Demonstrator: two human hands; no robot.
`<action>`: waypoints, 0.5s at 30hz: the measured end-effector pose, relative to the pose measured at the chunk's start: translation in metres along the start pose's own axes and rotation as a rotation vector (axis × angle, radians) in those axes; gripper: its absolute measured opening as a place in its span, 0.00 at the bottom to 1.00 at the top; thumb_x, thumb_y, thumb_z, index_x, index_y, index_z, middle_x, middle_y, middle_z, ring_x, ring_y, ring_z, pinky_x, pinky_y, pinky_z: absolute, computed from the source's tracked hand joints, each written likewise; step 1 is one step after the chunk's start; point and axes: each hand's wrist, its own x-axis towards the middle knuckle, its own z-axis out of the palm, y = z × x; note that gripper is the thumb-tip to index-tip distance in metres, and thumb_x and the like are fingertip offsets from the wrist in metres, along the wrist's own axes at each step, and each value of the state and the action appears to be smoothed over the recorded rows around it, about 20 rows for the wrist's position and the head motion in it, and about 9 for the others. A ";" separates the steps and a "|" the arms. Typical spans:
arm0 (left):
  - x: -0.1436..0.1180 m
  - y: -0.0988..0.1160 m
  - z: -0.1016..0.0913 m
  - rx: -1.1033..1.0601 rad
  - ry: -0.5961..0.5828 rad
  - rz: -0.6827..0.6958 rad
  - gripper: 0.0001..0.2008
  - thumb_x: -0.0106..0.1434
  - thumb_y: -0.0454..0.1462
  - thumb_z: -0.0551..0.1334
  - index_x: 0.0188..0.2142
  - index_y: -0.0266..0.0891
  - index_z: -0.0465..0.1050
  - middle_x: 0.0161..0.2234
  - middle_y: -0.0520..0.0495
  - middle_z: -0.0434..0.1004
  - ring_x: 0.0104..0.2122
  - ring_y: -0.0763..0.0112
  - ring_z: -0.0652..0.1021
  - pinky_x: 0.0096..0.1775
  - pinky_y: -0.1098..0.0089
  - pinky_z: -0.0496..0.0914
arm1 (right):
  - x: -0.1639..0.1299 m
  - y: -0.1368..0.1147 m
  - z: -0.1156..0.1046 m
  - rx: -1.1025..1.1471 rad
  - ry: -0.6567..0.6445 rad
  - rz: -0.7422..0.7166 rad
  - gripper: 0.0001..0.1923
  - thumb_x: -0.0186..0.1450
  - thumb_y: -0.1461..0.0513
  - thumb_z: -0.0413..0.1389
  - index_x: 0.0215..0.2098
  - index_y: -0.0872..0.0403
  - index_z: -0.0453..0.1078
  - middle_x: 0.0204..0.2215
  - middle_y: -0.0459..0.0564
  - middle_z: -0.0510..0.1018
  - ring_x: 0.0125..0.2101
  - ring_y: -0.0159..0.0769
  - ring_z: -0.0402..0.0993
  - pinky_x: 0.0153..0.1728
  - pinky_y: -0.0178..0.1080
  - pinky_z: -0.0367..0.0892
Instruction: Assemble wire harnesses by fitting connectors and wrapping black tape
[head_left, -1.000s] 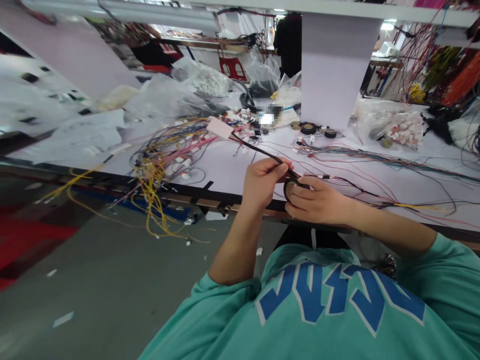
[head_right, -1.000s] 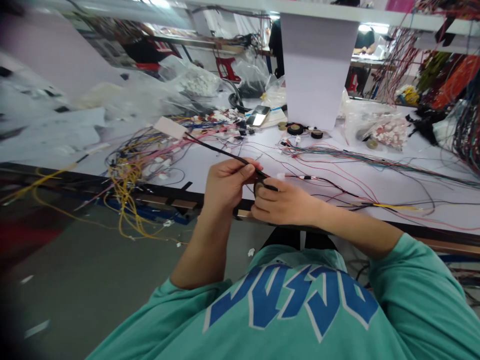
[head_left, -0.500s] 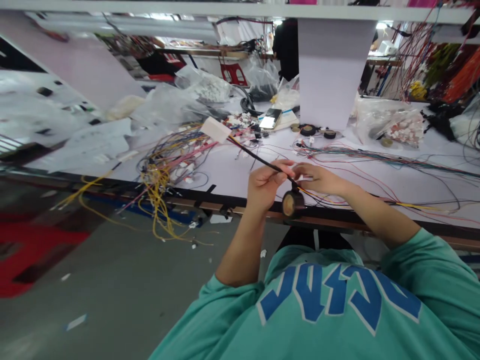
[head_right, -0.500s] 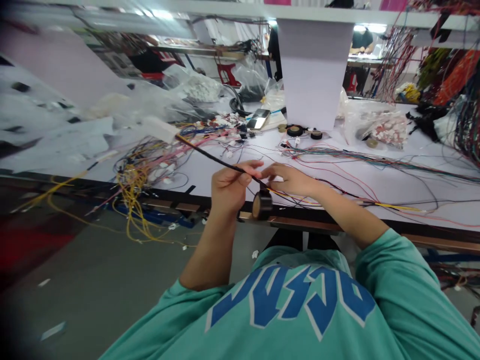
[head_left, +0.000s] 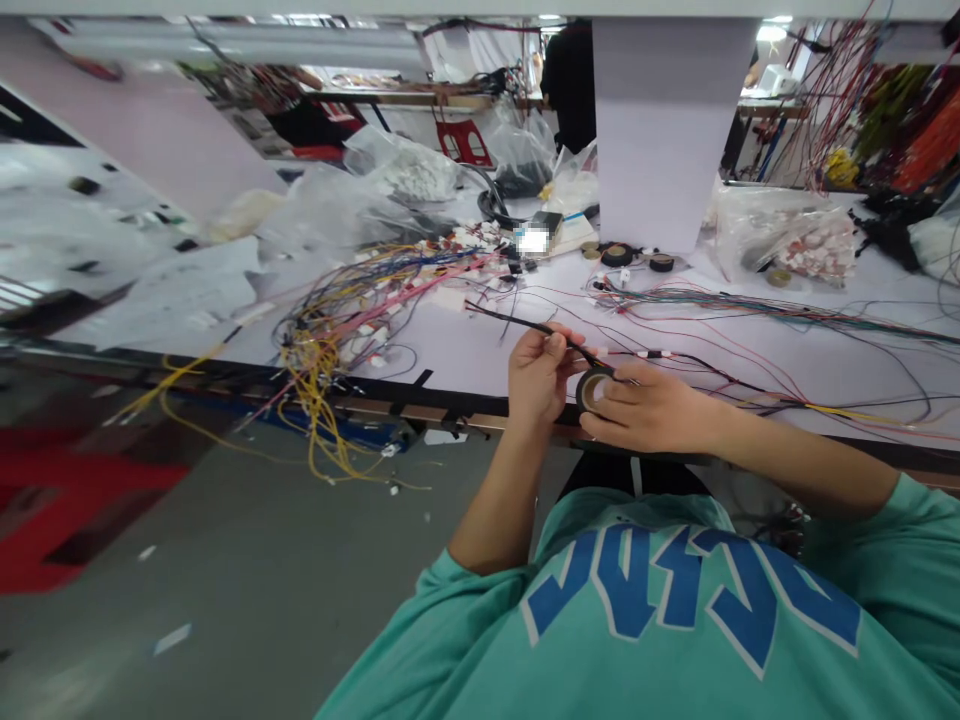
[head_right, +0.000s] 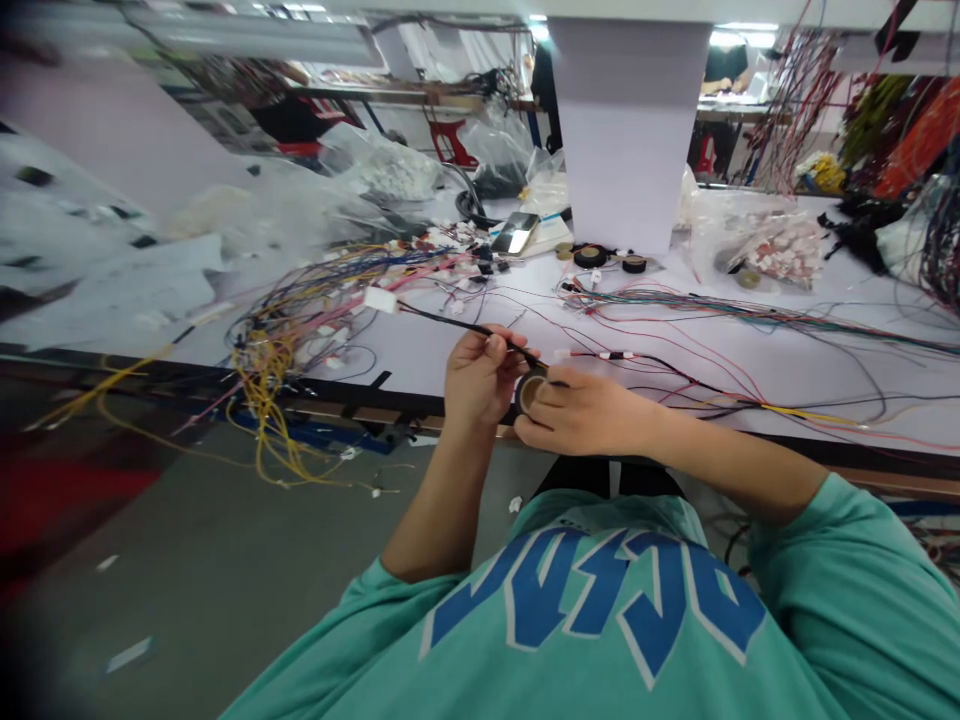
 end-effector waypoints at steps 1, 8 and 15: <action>0.001 -0.001 -0.002 -0.019 -0.012 -0.012 0.20 0.47 0.48 0.70 0.28 0.39 0.64 0.23 0.55 0.72 0.22 0.75 0.77 0.21 0.78 0.69 | -0.004 0.001 -0.004 -0.021 0.007 0.005 0.14 0.69 0.65 0.43 0.34 0.52 0.70 0.25 0.46 0.77 0.28 0.32 0.71 0.35 0.39 0.63; -0.012 0.013 -0.003 0.034 -0.124 0.154 0.23 0.43 0.53 0.71 0.24 0.39 0.66 0.19 0.54 0.70 0.22 0.72 0.76 0.31 0.68 0.75 | -0.031 0.036 -0.013 0.367 -0.072 0.488 0.22 0.65 0.50 0.49 0.48 0.56 0.67 0.31 0.51 0.78 0.30 0.34 0.71 0.38 0.40 0.58; -0.002 0.022 0.013 0.219 -0.156 0.327 0.24 0.44 0.58 0.67 0.22 0.40 0.68 0.18 0.52 0.70 0.24 0.70 0.75 0.40 0.61 0.73 | -0.008 0.047 0.038 0.993 -0.001 0.688 0.07 0.58 0.62 0.53 0.32 0.56 0.71 0.32 0.48 0.75 0.33 0.30 0.69 0.36 0.35 0.62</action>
